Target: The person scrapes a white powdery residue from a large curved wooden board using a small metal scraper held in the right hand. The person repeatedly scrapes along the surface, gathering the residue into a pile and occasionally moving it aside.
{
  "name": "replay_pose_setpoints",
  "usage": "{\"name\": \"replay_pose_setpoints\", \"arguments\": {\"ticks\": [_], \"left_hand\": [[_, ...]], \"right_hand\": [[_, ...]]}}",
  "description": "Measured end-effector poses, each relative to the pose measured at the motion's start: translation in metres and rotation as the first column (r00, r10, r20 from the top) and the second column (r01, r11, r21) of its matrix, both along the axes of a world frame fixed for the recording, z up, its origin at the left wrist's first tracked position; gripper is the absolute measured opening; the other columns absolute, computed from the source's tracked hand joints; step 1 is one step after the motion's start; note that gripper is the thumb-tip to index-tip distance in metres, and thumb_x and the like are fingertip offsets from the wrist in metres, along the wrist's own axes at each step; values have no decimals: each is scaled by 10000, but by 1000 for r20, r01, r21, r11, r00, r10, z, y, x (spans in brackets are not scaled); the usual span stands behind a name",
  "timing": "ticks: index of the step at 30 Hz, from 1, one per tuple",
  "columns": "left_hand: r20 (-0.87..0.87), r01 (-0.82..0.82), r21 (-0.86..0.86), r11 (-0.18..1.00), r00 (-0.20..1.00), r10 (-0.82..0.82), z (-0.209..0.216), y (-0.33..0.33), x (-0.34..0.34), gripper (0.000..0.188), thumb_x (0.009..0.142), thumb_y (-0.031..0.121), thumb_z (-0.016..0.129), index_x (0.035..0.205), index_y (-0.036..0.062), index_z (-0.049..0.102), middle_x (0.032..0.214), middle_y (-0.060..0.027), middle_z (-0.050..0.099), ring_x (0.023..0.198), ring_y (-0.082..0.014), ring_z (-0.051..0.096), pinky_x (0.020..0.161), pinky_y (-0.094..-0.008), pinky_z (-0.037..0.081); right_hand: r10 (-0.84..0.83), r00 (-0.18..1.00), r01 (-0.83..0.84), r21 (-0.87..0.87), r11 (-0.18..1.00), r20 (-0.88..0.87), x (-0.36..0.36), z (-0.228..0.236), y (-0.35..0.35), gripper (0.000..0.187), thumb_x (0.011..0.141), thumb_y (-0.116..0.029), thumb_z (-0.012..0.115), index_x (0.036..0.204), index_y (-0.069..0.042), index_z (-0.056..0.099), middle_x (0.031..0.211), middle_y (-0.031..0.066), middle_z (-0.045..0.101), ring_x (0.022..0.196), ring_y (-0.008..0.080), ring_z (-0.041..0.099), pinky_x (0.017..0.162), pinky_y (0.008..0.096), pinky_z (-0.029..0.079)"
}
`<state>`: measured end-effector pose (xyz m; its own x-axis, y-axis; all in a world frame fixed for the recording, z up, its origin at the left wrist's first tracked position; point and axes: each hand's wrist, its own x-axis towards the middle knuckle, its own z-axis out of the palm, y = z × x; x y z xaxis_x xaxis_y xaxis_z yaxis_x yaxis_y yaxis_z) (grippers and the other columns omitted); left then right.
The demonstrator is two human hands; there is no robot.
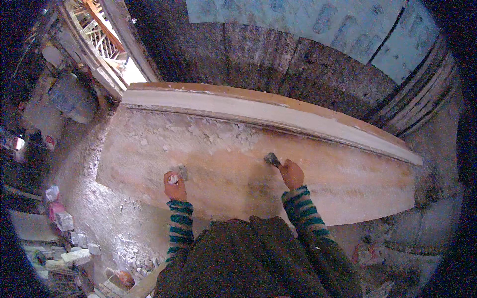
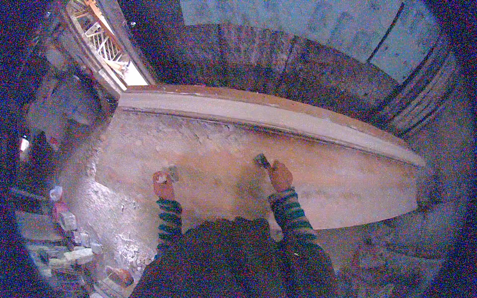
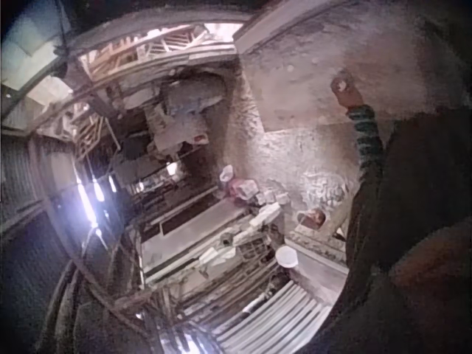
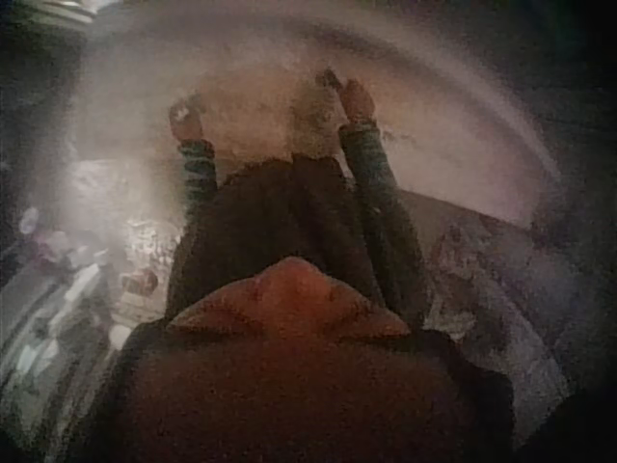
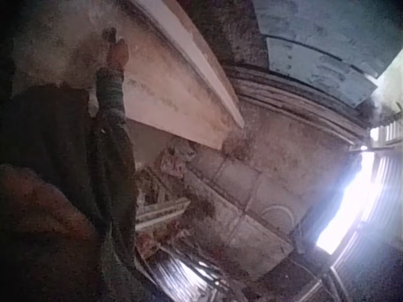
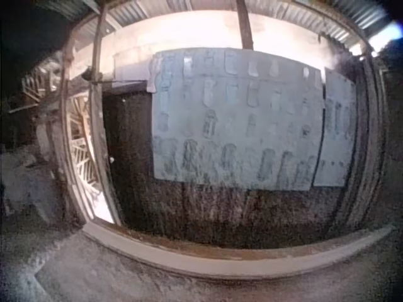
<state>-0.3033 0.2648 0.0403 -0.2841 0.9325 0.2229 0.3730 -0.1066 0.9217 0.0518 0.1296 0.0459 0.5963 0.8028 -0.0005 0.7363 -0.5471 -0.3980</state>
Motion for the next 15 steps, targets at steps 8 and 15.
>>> {"name": "replay_pose_setpoints", "arguments": {"ticks": [8, 15], "left_hand": [[-58, 24, 70, 997, 998, -20, -31, 10, -11, 233, 751, 53, 658, 937, 78, 520, 868, -60, 571, 787, -155, 554, 704, -285, 463], [57, 32, -29, 999, 998, -31, -13, 6, -8, 232, 758, 30, 645, 947, 80, 521, 868, -49, 572, 833, -142, 547, 725, -266, 448]], "right_hand": [[0, 1000, -1, 73, 997, 1, 7, -23, 13, 215, 758, -266, 632, 764, -68, 548, 728, 145, 603, 693, 344, 583, 584, 434, 449], [58, 996, -60, -34, 998, -60, -26, -10, -23, 237, 769, -281, 615, 763, -55, 543, 723, 143, 604, 697, 354, 582, 587, 440, 449]]}}
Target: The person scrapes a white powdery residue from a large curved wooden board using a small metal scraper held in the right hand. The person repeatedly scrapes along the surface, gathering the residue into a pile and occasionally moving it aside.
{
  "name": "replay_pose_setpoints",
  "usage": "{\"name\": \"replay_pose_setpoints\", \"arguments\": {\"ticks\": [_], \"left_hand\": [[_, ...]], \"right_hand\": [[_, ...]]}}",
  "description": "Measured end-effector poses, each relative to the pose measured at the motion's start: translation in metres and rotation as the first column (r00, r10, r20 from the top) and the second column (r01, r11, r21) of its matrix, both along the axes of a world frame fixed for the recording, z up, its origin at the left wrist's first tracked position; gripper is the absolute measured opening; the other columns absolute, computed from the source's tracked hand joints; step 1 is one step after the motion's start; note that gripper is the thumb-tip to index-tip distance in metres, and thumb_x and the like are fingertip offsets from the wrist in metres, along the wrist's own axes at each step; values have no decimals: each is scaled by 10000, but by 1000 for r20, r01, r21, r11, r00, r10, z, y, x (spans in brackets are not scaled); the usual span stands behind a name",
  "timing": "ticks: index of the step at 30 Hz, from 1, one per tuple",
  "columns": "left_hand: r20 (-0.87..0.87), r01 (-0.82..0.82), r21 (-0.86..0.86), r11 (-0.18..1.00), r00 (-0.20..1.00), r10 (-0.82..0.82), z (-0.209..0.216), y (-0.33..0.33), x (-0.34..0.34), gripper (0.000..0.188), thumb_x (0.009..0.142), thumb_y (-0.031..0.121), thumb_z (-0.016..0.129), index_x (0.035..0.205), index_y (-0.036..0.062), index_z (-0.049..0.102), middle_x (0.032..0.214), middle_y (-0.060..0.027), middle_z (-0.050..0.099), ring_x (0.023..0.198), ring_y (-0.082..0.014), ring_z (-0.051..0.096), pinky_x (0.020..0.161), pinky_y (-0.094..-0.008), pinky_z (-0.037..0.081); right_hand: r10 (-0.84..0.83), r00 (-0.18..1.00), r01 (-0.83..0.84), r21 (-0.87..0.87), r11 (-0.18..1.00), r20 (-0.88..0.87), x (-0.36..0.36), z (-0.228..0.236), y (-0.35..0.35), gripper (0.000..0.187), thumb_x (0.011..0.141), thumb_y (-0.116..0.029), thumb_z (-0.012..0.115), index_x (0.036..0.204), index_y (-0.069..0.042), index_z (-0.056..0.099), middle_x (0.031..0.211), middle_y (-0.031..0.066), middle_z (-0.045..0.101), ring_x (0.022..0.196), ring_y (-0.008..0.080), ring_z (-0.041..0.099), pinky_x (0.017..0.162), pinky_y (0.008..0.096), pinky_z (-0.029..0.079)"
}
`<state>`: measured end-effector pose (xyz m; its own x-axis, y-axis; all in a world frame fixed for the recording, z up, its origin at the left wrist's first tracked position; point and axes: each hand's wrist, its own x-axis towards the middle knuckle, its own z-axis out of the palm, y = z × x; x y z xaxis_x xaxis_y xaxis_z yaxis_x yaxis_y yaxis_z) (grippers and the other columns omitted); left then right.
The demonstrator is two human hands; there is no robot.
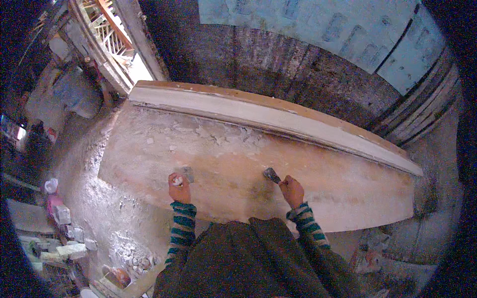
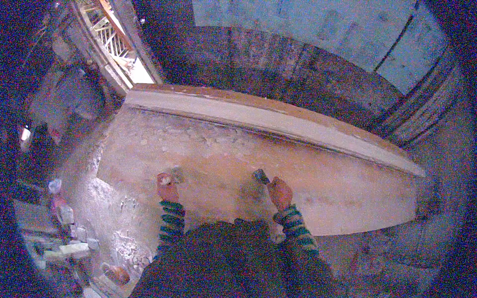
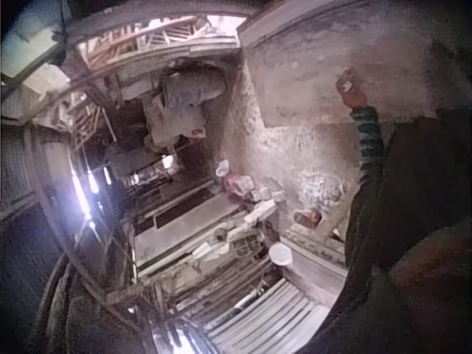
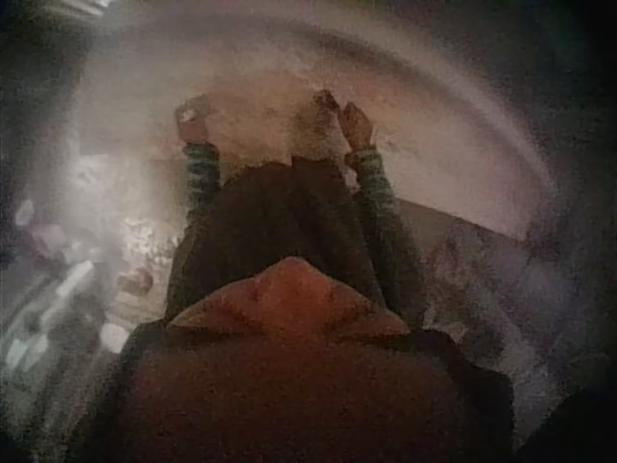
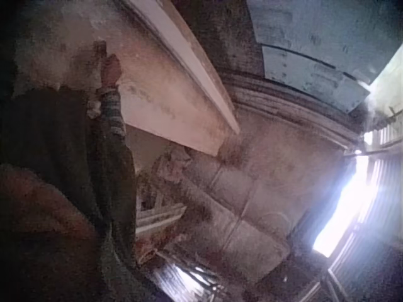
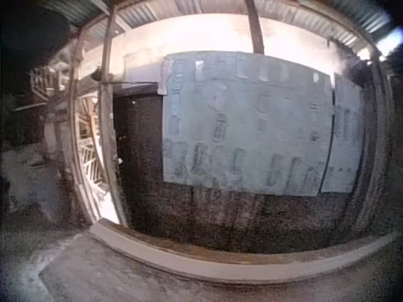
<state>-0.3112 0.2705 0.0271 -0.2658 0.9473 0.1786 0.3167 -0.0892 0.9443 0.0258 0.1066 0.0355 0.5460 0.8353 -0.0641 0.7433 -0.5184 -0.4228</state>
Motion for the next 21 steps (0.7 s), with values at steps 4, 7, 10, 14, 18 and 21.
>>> {"name": "replay_pose_setpoints", "arguments": {"ticks": [4, 7, 10, 14, 18, 21], "left_hand": [[51, 66, 32, 997, 996, -68, -44, 7, -19, 238, 763, 21, 636, 960, 82, 519, 885, -44, 578, 841, -139, 551, 731, -261, 450], [74, 46, -78, 996, 996, -40, -30, 6, -11, 244, 758, 24, 641, 962, 83, 520, 904, -43, 580, 831, -146, 556, 735, -263, 456], [-4, 26, -111, 993, 1000, -27, -8, 2, -6, 252, 753, 34, 648, 965, 84, 521, 910, -44, 580, 809, -154, 564, 733, -271, 466], [-10, 29, -33, 999, 1000, -29, -20, 2, -11, 252, 754, 62, 654, 966, 87, 519, 890, -48, 585, 791, -165, 575, 713, -287, 479], [38, 45, -17, 999, 998, -44, -31, 3, -10, 232, 757, 79, 653, 949, 88, 523, 874, -63, 589, 788, -179, 579, 700, -303, 488], [-8, 70, -85, 994, 997, -71, -24, 8, -13, 229, 756, 87, 658, 945, 94, 528, 874, -70, 589, 781, -189, 581, 693, -308, 489]], "right_hand": [[-27, 999, 31, 107, 994, -38, -18, -14, 23, 238, 771, -282, 611, 774, -55, 541, 738, 142, 600, 727, 350, 582, 607, 442, 451], [-6, 1000, 5, 118, 993, 13, -12, -13, 69, 241, 765, -285, 621, 777, -59, 540, 749, 142, 597, 740, 346, 580, 616, 444, 450], [35, 995, -35, 3, 999, 91, -5, 2, 73, 253, 756, -302, 635, 770, -67, 542, 744, 138, 596, 716, 339, 580, 601, 446, 447], [9, 1000, -8, -39, 999, 30, -11, 3, 33, 255, 767, -308, 620, 770, -65, 543, 738, 144, 591, 713, 351, 576, 601, 446, 448], [33, 999, -33, 50, 998, -8, -20, -8, 76, 267, 775, -317, 605, 768, -59, 539, 729, 152, 586, 715, 363, 571, 601, 449, 447], [71, 996, -76, 75, 994, 61, -27, -11, 107, 276, 779, -326, 600, 765, -57, 536, 726, 152, 584, 716, 362, 570, 603, 449, 446]]}}
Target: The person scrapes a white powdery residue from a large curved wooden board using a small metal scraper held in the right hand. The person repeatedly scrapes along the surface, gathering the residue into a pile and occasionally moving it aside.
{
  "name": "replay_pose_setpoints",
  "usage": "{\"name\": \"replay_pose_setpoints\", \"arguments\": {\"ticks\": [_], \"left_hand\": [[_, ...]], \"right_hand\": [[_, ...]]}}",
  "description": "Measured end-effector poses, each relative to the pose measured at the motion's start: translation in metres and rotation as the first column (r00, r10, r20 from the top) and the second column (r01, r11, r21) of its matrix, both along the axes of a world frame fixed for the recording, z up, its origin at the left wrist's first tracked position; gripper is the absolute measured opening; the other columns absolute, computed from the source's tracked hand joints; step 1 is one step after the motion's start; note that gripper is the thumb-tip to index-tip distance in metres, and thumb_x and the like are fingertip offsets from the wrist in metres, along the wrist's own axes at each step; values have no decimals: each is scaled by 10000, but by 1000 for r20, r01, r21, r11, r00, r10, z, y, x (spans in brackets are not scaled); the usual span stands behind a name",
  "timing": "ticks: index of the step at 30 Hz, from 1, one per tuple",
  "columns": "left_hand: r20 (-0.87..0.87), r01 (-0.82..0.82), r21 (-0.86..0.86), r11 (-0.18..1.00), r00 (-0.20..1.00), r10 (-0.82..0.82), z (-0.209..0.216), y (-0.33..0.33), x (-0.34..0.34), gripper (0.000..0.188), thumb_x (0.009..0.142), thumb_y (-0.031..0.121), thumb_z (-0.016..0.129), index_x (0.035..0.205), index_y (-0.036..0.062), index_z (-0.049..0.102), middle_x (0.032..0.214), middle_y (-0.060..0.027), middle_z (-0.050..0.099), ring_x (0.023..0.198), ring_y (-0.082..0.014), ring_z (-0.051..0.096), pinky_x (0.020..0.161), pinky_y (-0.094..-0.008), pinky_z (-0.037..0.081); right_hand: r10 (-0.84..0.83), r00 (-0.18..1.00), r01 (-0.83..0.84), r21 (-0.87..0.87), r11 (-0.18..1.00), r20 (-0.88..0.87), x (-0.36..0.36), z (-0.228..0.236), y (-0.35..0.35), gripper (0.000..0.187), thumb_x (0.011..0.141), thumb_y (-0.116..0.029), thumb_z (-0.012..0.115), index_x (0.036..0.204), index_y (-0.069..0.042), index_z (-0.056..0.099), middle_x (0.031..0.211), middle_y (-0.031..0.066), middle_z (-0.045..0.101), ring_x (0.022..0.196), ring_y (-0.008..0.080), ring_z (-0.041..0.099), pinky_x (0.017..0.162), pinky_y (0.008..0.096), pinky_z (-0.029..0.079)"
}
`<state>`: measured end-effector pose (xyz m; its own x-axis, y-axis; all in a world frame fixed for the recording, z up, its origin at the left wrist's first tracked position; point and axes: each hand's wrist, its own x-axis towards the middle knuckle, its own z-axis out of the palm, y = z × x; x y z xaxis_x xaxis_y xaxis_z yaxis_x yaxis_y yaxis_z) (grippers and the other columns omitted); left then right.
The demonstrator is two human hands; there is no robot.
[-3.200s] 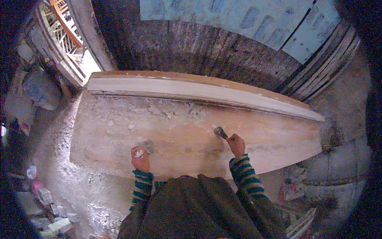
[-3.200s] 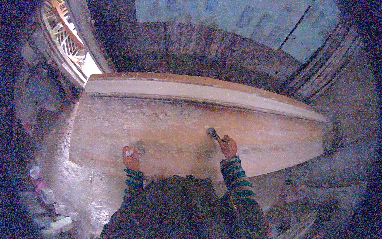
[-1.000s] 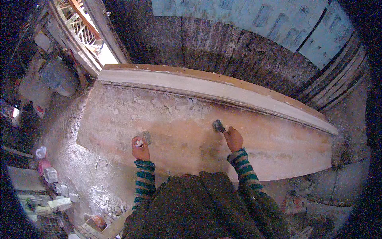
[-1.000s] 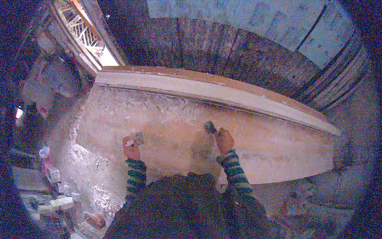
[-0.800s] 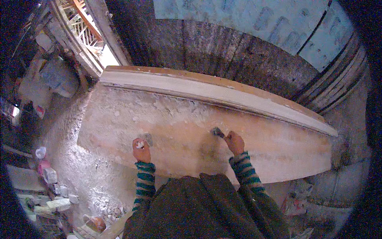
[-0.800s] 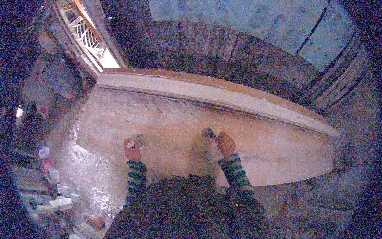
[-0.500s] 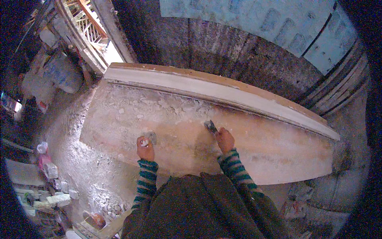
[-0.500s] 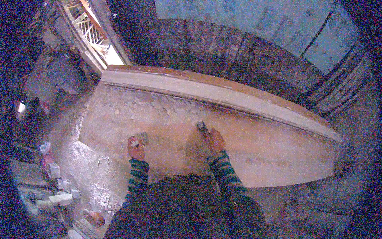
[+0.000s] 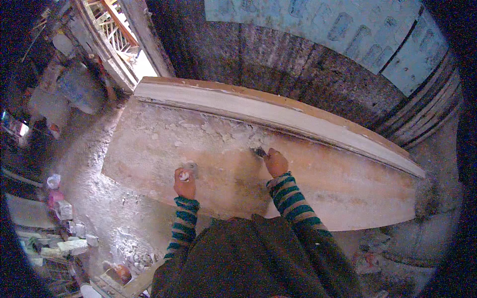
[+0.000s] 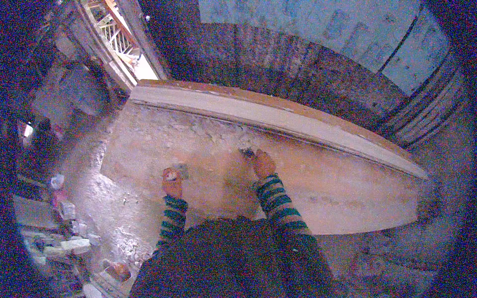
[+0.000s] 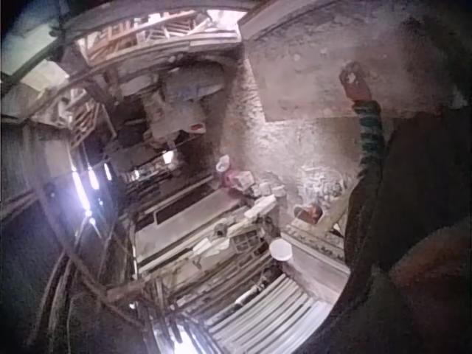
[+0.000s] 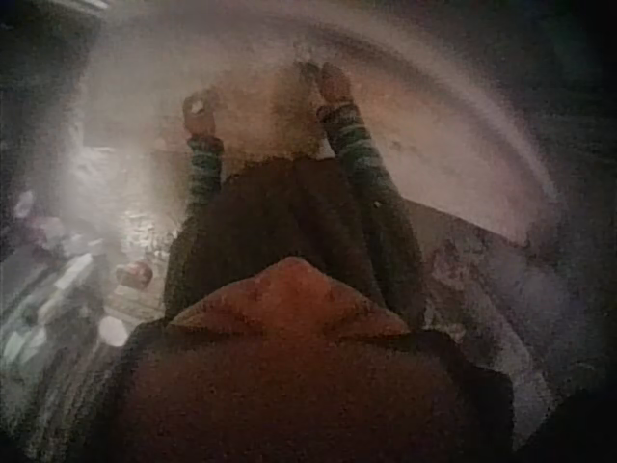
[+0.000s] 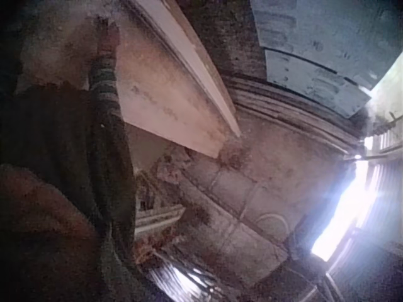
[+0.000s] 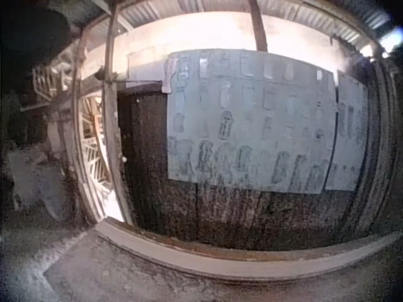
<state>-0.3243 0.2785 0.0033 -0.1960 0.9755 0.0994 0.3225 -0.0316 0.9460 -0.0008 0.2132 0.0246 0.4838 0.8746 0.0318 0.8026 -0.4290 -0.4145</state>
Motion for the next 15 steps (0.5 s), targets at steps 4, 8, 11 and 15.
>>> {"name": "replay_pose_setpoints", "arguments": {"ticks": [4, 8, 11, 15], "left_hand": [[29, -50, 33, 998, 998, 49, -14, 0, -4, 219, 755, 102, 664, 925, 89, 527, 878, -74, 590, 787, -190, 573, 707, -304, 481], [117, -23, 83, 996, 993, 13, -19, -1, -3, 201, 759, 109, 665, 904, 80, 529, 888, -75, 589, 801, -179, 560, 743, -295, 472], [116, -10, 50, 999, 993, 4, -22, -2, -5, 193, 761, 114, 668, 895, 72, 534, 886, -73, 584, 808, -174, 557, 757, -295, 471], [-2, -82, -98, 992, 997, 82, 9, -2, 9, 189, 763, 108, 667, 889, 68, 531, 865, -70, 569, 807, -171, 551, 741, -303, 478]], "right_hand": [[41, 999, -46, -152, 987, -36, 9, 30, -32, 261, 778, -310, 603, 767, -60, 532, 736, 154, 583, 716, 362, 567, 612, 449, 446], [2, 999, -3, -30, 1000, -50, 9, -8, -44, 231, 772, -283, 604, 775, -64, 534, 755, 158, 583, 720, 364, 564, 614, 442, 446], [81, 983, -65, 101, 993, -162, -13, 14, 4, 242, 772, -297, 598, 789, -63, 540, 771, 158, 586, 728, 359, 565, 605, 434, 441], [148, 970, -117, 160, 980, -192, -8, 16, 31, 279, 765, -337, 606, 775, -64, 551, 751, 155, 593, 715, 355, 569, 600, 434, 441]]}}
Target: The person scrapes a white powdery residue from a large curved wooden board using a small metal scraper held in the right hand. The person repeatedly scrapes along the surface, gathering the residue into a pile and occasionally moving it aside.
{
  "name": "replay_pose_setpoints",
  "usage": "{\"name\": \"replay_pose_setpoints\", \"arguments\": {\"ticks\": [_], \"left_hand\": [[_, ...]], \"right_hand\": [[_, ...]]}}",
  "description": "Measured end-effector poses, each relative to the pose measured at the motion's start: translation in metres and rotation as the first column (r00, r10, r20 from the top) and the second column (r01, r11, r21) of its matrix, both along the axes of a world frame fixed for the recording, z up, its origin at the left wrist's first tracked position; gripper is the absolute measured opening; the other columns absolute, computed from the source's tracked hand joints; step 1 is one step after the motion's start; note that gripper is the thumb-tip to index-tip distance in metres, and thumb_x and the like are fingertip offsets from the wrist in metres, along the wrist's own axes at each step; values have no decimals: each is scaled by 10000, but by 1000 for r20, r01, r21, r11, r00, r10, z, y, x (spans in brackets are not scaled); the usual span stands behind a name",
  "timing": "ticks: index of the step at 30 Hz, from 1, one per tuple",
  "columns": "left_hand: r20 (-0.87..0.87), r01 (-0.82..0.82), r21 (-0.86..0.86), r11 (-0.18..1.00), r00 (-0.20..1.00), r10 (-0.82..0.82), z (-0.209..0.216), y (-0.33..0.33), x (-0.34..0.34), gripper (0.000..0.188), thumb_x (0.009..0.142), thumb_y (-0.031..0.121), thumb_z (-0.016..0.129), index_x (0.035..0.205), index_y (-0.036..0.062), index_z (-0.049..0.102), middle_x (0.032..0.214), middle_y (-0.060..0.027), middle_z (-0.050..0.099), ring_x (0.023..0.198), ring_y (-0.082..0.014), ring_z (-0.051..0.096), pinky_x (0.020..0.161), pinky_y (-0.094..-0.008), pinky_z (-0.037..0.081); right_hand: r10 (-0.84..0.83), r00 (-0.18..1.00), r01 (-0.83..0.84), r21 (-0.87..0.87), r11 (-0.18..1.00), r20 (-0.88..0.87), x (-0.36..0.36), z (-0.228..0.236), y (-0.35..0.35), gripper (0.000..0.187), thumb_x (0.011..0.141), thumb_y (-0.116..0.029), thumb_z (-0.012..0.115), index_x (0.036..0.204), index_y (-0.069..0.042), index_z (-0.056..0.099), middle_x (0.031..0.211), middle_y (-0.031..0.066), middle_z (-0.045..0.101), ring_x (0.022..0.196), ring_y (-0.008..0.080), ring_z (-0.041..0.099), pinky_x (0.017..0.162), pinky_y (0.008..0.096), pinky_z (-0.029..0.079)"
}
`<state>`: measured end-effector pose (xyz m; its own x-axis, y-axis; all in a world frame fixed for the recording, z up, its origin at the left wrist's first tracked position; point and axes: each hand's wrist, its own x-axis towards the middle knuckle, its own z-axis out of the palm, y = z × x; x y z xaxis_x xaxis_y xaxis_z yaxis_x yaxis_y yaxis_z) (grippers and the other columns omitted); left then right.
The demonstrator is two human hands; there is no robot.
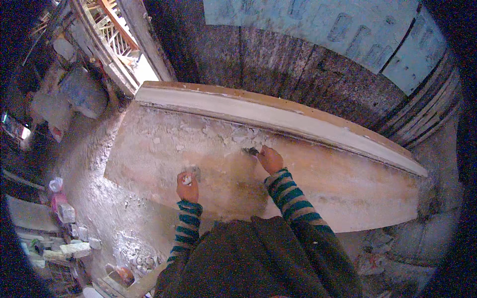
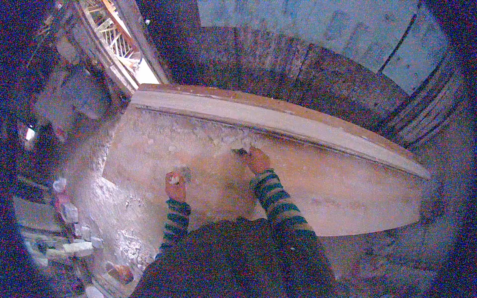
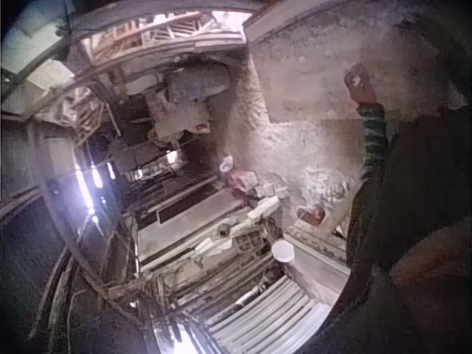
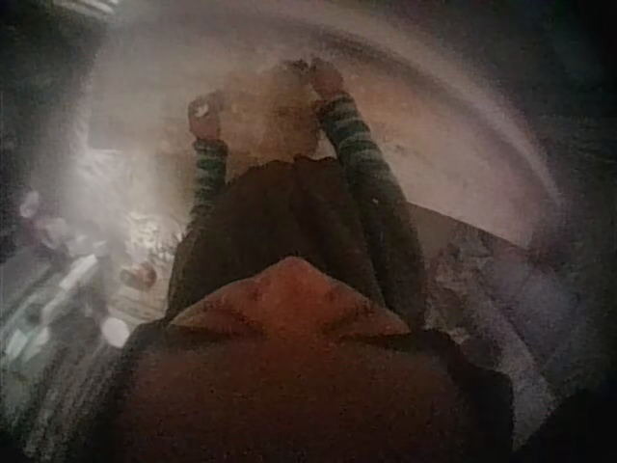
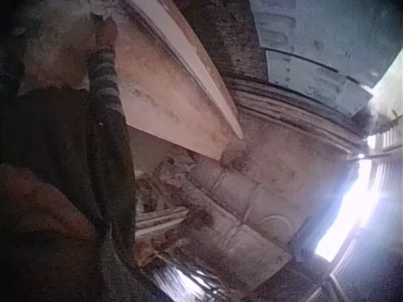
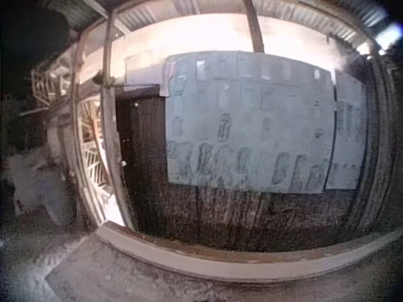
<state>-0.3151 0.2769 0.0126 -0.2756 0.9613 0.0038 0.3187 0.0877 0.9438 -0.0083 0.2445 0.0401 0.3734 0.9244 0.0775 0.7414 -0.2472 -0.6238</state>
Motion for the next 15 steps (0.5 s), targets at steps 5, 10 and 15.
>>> {"name": "replay_pose_setpoints", "arguments": {"ticks": [5, 10, 15], "left_hand": [[-46, 12, 151, 988, 999, -5, 2, -3, -3, 199, 762, 113, 666, 896, 68, 525, 826, -61, 555, 772, -168, 543, 691, -310, 489], [82, 10, 196, 981, 996, -27, -9, -5, -5, 214, 756, 114, 671, 903, 61, 525, 817, -53, 556, 748, -159, 549, 629, -297, 493], [-46, -7, 122, 992, 999, 13, -6, -6, -10, 208, 749, 95, 666, 902, 66, 527, 819, -46, 558, 742, -163, 559, 628, -304, 487]], "right_hand": [[-26, 979, 74, -230, 970, 204, 41, 9, -66, 306, 743, -370, 647, 754, -73, 574, 711, 134, 610, 675, 330, 590, 586, 430, 452], [-78, 973, 121, -191, 974, 216, 95, -5, -90, 304, 728, -372, 661, 769, -79, 590, 728, 124, 622, 689, 322, 601, 591, 424, 461], [151, 980, -139, -94, 986, 133, 69, -10, -16, 324, 748, -401, 622, 777, -79, 610, 751, 140, 624, 712, 332, 598, 607, 434, 459]]}}
